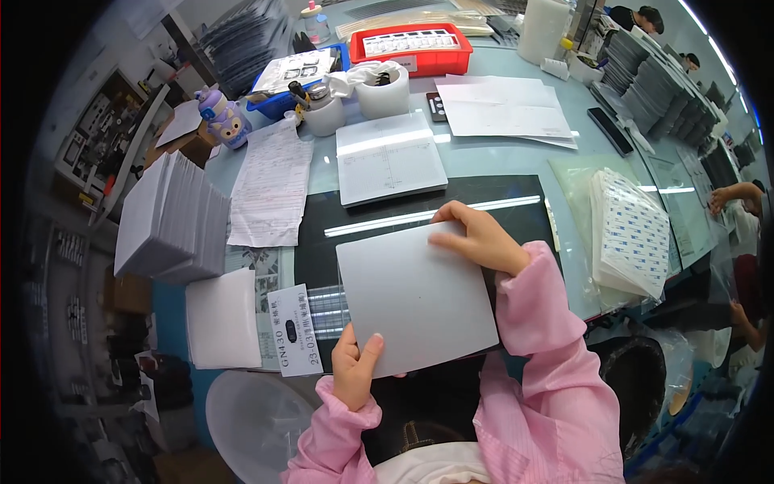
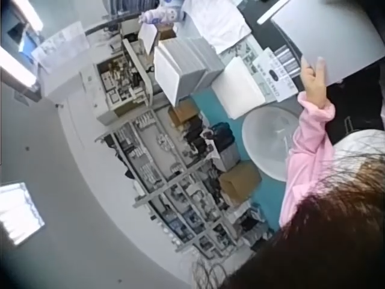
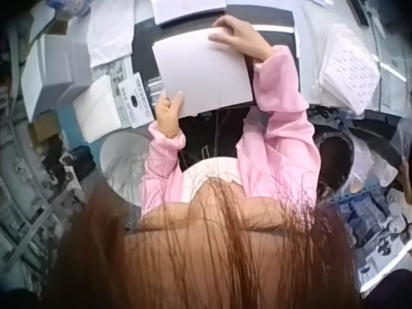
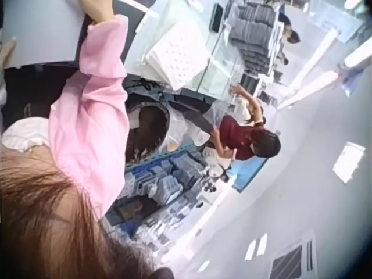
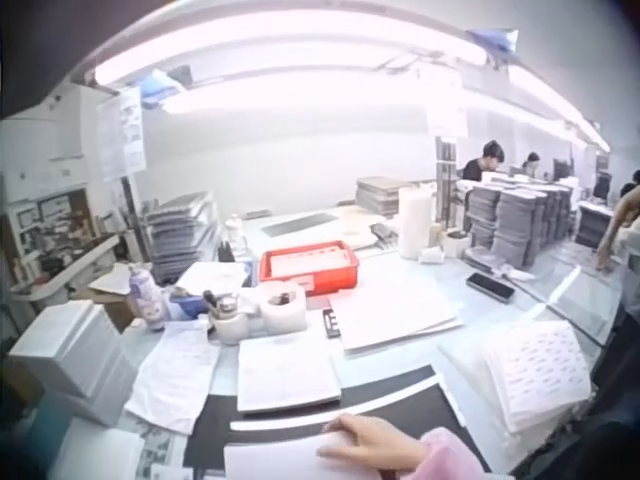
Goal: Applying adhesive labels to square white plates at a manufacturing workbench.
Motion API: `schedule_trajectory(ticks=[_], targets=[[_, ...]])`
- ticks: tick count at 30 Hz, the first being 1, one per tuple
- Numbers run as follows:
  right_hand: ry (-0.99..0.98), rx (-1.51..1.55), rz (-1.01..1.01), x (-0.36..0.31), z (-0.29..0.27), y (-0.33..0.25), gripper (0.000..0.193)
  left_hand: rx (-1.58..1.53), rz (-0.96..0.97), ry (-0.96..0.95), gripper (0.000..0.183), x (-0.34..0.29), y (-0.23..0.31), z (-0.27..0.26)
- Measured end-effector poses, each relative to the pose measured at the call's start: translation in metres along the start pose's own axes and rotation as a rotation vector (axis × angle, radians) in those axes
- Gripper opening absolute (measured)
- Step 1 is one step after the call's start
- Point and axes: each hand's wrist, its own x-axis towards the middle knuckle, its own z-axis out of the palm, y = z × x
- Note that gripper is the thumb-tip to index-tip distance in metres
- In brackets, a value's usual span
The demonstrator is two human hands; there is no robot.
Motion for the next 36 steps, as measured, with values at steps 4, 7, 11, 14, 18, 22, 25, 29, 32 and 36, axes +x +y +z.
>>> schedule_trajectory(ticks=[4, 7, 11, 14, 18, 22, 25, 29, 32, 36], targets=[[-0.061, -0.265, -0.176, -0.011, 0.001, -0.004, 0.056, 0.016, -0.010, 0.001, 0.032, -0.002, 0.000, 0.001], [-0.130, -0.229, 0.006, -0.006, -0.002, -0.009, 0.048, 0.012, -0.020, -0.008, 0.031, -0.003, -0.004, 0.000], [-0.105, -0.072, -0.052, -0.006, -0.002, -0.008, 0.044, -0.009, -0.010, -0.016, 0.028, -0.005, 0.001, 0.000], [-0.181, -0.103, -0.063, -0.009, -0.003, -0.011, 0.049, 0.011, 0.013, 0.000, 0.030, -0.007, 0.003, 0.001], [-0.244, -0.189, -0.073, -0.009, -0.004, -0.012, 0.049, 0.092, 0.062, 0.012, 0.029, -0.010, -0.001, -0.001], [-0.283, -0.087, -0.052, -0.012, -0.005, -0.011, 0.050, 0.100, 0.084, 0.010, 0.028, -0.013, -0.002, -0.003], [-0.292, -0.164, -0.023, -0.014, -0.004, -0.015, 0.050, 0.112, 0.082, 0.005, 0.025, -0.016, -0.001, -0.002], [-0.284, -0.180, -0.060, -0.016, -0.008, -0.013, 0.050, 0.105, 0.076, -0.002, 0.027, -0.017, -0.003, -0.003], [-0.325, -0.097, -0.031, -0.015, -0.013, -0.015, 0.049, 0.123, 0.096, 0.009, 0.026, -0.017, -0.002, -0.002], [-0.269, 0.117, -0.040, -0.015, -0.013, -0.029, 0.058, 0.100, 0.136, 0.034, 0.027, -0.018, 0.000, -0.005]])
